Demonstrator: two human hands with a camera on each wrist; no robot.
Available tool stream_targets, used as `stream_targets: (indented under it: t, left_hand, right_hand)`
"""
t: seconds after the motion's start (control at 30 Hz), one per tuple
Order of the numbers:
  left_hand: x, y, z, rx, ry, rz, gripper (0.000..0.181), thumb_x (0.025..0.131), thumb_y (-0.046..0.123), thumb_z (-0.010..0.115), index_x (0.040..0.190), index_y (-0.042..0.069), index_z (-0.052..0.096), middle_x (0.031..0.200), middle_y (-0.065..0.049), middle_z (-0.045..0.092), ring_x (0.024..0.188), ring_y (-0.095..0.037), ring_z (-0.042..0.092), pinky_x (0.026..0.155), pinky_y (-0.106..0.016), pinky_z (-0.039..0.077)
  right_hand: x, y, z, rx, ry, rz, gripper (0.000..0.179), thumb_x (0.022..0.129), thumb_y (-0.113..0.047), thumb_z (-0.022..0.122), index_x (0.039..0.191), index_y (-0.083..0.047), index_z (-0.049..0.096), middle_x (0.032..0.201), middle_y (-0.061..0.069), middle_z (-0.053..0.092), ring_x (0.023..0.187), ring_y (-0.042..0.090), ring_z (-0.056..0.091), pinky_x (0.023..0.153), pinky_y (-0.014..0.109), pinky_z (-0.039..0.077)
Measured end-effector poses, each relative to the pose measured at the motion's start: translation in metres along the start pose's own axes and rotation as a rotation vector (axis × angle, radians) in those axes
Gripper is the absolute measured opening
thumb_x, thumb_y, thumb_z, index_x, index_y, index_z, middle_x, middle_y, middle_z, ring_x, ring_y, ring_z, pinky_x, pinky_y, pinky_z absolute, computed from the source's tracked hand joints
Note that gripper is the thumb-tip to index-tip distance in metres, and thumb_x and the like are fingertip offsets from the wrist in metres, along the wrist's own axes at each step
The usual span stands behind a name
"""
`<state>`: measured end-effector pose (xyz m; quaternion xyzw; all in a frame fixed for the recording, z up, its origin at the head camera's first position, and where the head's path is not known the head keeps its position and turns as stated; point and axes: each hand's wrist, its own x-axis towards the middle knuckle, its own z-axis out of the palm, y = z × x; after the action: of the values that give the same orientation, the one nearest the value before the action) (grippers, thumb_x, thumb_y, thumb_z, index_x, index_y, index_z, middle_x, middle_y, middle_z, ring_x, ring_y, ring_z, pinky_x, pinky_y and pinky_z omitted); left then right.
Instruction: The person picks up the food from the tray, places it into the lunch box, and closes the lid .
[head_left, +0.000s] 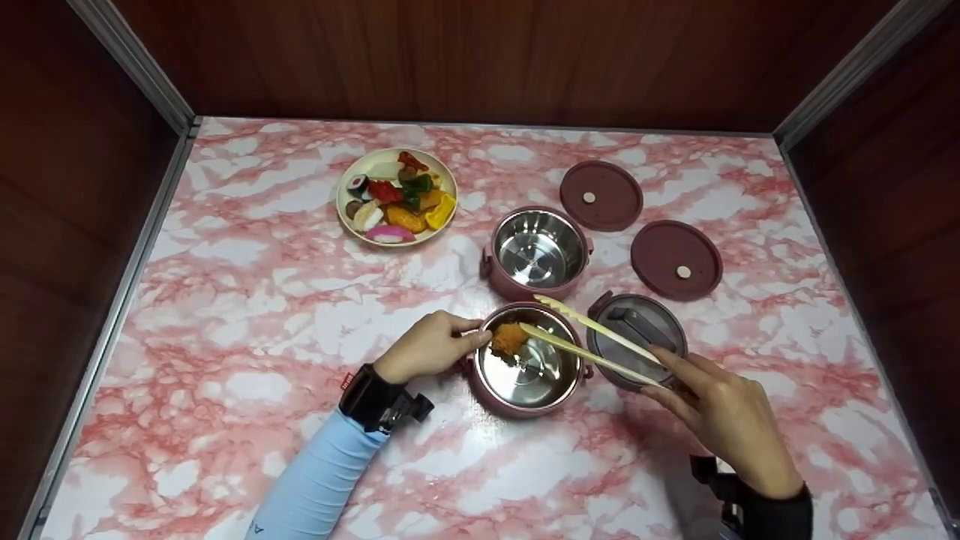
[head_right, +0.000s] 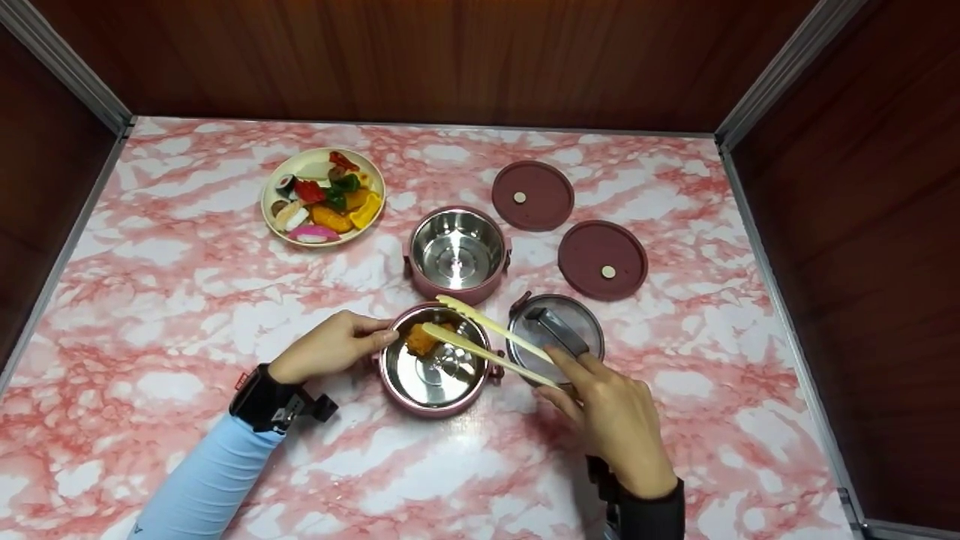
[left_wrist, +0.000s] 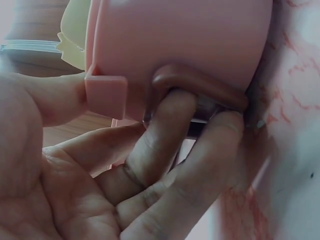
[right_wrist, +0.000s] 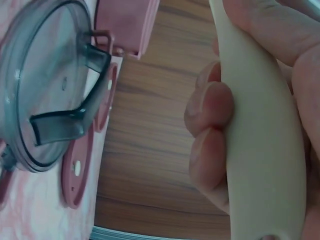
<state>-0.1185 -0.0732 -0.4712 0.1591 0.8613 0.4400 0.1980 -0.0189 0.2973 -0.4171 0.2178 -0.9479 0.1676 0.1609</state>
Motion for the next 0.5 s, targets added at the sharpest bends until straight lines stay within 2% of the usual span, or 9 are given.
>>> stream_targets:
  t: [0.13, 0.3, 0.4, 0.5]
  left_hand:
    - [0.000, 0.000, 0.000, -0.002, 0.003, 0.001, 0.042, 0.096, 0.042, 0.063, 0.126, 0.013, 0.068, 0.112, -0.003, 0.071, 0.085, -0.014, 0.063, 0.084, -0.035, 0.052]
    - [0.000, -0.001, 0.001, -0.007, 0.007, -0.003, 0.042, 0.096, 0.042, 0.064, 0.126, 0.013, 0.068, 0.113, -0.004, 0.071, 0.087, -0.014, 0.063, 0.085, -0.034, 0.051]
    - [0.001, -0.002, 0.001, -0.017, 0.010, 0.003, 0.042, 0.096, 0.041, 0.064, 0.126, 0.012, 0.069, 0.112, -0.003, 0.071, 0.088, -0.014, 0.063, 0.084, -0.034, 0.052]
    - [0.001, -0.003, 0.000, -0.023, 0.012, 0.007, 0.041, 0.096, 0.041, 0.064, 0.125, 0.013, 0.069, 0.109, -0.002, 0.072, 0.086, -0.013, 0.062, 0.082, -0.033, 0.052]
  right_hand:
    - [0.001, 0.000, 0.004, 0.001, 0.009, 0.023, 0.059, 0.075, -0.019, 0.088, 0.130, -0.015, 0.067, 0.095, 0.008, 0.071, 0.063, 0.015, 0.062, 0.051, 0.039, 0.049]
    - [0.010, 0.000, 0.006, 0.004, 0.019, 0.037, 0.057, 0.077, -0.017, 0.086, 0.130, -0.013, 0.067, 0.080, 0.002, 0.063, 0.056, 0.010, 0.050, 0.047, 0.033, 0.042]
    - [0.023, 0.000, 0.004, 0.004, 0.026, 0.022, 0.054, 0.078, -0.018, 0.086, 0.128, -0.012, 0.068, 0.070, -0.004, 0.053, 0.051, 0.008, 0.040, 0.045, 0.029, 0.036]
    - [0.043, -0.001, 0.001, -0.009, 0.032, -0.019, 0.053, 0.079, -0.020, 0.085, 0.128, -0.012, 0.067, 0.071, -0.001, 0.057, 0.050, 0.010, 0.043, 0.044, 0.032, 0.038]
